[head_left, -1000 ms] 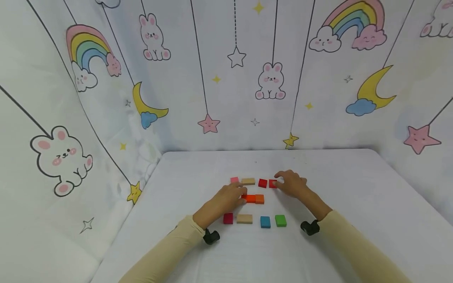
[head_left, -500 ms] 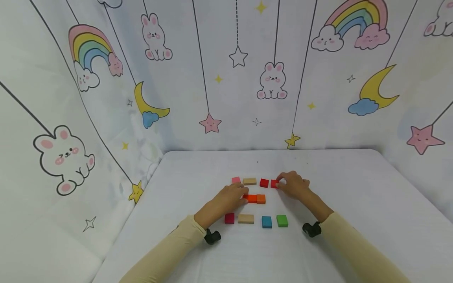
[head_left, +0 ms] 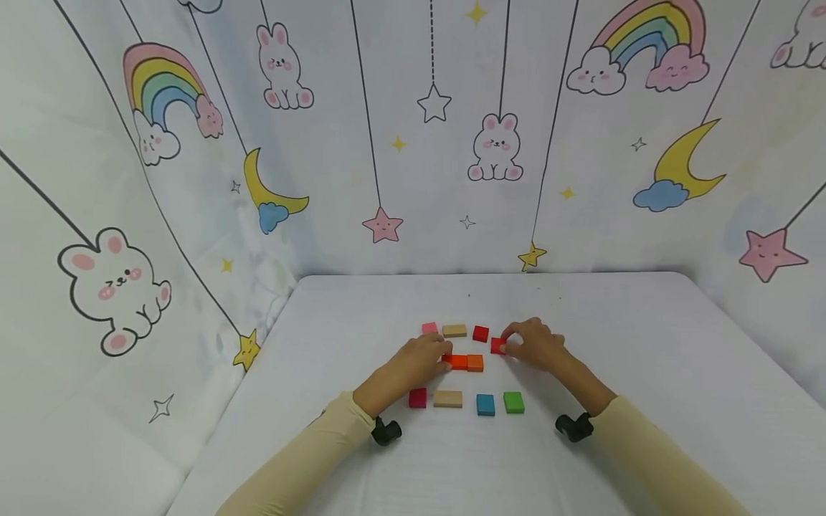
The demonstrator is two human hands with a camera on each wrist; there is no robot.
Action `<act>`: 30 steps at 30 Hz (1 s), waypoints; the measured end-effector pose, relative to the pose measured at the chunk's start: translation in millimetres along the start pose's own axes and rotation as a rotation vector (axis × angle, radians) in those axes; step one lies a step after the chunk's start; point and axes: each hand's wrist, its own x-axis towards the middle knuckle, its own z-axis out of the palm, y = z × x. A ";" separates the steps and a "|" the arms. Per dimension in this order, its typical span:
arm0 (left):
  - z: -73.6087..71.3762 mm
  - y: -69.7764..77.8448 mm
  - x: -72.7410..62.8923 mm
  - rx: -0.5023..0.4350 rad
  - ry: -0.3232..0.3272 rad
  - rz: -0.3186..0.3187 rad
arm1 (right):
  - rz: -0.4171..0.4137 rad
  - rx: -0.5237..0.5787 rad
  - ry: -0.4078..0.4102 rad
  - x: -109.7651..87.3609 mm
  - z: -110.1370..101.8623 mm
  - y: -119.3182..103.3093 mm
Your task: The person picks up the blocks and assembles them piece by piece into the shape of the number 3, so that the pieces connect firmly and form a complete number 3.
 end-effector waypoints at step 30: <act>-1.8 1.6 -0.8 -0.019 -0.008 -0.013 | -0.027 0.013 -0.003 -1.8 14.6 -15.7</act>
